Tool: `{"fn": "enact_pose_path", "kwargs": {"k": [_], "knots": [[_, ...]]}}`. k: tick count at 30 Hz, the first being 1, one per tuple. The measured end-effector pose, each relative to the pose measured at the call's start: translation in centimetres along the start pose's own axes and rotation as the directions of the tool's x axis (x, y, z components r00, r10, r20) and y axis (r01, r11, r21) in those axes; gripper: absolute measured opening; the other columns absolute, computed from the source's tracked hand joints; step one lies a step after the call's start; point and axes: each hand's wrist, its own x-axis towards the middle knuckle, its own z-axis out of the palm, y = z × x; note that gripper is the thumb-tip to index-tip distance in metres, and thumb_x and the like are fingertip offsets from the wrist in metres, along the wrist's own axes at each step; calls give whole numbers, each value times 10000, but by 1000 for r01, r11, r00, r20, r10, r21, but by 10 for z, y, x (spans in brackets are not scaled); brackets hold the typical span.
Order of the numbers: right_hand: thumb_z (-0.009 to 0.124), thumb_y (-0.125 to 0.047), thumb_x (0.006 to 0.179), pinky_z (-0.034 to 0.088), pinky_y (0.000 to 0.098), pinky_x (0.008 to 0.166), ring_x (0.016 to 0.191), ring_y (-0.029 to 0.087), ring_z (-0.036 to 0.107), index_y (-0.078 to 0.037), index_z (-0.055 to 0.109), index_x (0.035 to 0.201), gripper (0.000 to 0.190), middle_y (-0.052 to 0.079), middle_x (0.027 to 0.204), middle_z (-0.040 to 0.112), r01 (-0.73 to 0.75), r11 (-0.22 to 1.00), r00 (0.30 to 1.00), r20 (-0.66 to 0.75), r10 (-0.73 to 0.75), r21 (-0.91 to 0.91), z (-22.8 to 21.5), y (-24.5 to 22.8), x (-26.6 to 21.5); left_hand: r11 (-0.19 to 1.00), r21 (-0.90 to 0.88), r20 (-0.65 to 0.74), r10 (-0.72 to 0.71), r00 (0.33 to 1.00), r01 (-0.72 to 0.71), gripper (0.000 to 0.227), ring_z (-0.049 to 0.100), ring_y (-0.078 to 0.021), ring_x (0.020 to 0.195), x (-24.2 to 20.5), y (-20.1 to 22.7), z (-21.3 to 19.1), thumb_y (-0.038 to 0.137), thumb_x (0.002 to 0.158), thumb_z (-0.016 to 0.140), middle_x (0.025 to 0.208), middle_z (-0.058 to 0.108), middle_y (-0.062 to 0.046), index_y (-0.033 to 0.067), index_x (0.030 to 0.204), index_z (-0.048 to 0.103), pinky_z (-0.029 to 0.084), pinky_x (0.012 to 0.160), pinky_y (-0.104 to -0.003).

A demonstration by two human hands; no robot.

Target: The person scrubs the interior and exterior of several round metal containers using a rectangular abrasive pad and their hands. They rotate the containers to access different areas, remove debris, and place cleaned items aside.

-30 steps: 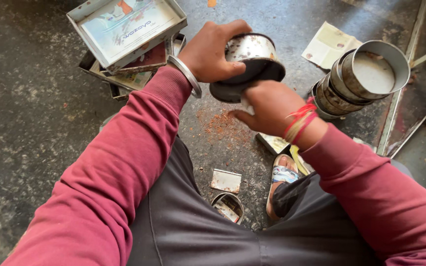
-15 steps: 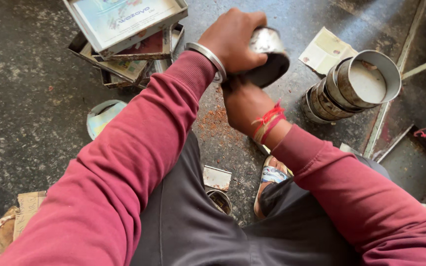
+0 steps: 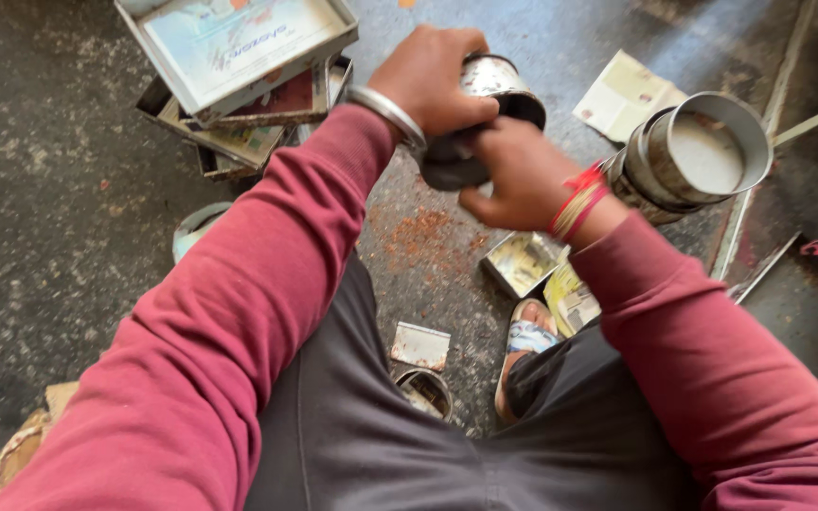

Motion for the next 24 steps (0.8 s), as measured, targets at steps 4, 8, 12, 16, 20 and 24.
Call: {"fn": "enact_pose_path", "kwargs": {"k": [4, 8, 12, 16, 20, 24], "knots": [[738, -227, 892, 523, 475, 862, 943, 441, 624, 92, 654, 1138, 411, 284, 1038, 644, 71, 997, 977, -201, -73, -17, 55, -1, -11, 989, -137, -123, 39, 992, -56, 480, 729, -344, 915, 2, -17, 15, 396, 718, 813, 972, 756, -204, 18, 1010, 772, 566, 847, -403], [683, -145, 953, 537, 473, 831, 904, 391, 648, 11, 645, 936, 162, 207, 928, 647, -20, 997, 994, -108, 11, -80, 86, -4, -18, 955, -123, 213, -241, 947, 271, 557, 728, -256, 936, -1, -29, -2, 492, 744, 805, 973, 756, -157, 21, 1040, 777, 559, 839, -394], [693, -126, 968, 530, 499, 789, 850, 407, 632, -6, 635, 888, 155, 216, 892, 638, -95, 988, 969, -239, 63, -124, 54, 1, -10, 600, -762, 222, -109, 969, 242, 657, 726, -141, 1001, -10, -1, -16, 541, 816, 776, 1124, 738, -65, 109, 1283, 616, 592, 869, -306], [687, -79, 1012, 526, 522, 795, 916, 441, 642, 44, 638, 1091, 154, 247, 1013, 650, -130, 991, 811, -578, 89, -31, 24, 17, 1, 431, -899, -116, -56, 992, -81, 597, 696, -141, 1011, -2, 34, 21, 369, 881, 808, 1143, 702, -81, 61, 1325, 553, 598, 914, -314], [634, -34, 979, 519, 507, 850, 979, 466, 607, 75, 587, 1147, 206, 287, 1098, 598, -111, 994, 815, -573, 90, -3, 34, 14, 5, 565, -811, -248, -96, 964, -152, 400, 672, -134, 964, 9, 19, 38, 174, 884, 729, 1071, 719, -78, -13, 1228, 645, 586, 904, -312], [617, -33, 969, 507, 488, 871, 967, 431, 594, 56, 603, 1116, 172, 250, 1036, 574, -114, 991, 899, -432, 72, -73, 57, -7, -6, 680, -733, -68, -110, 992, 25, 294, 654, -111, 858, 0, -13, 26, 180, 855, 679, 912, 720, -48, -17, 1069, 724, 563, 805, -282]]}}
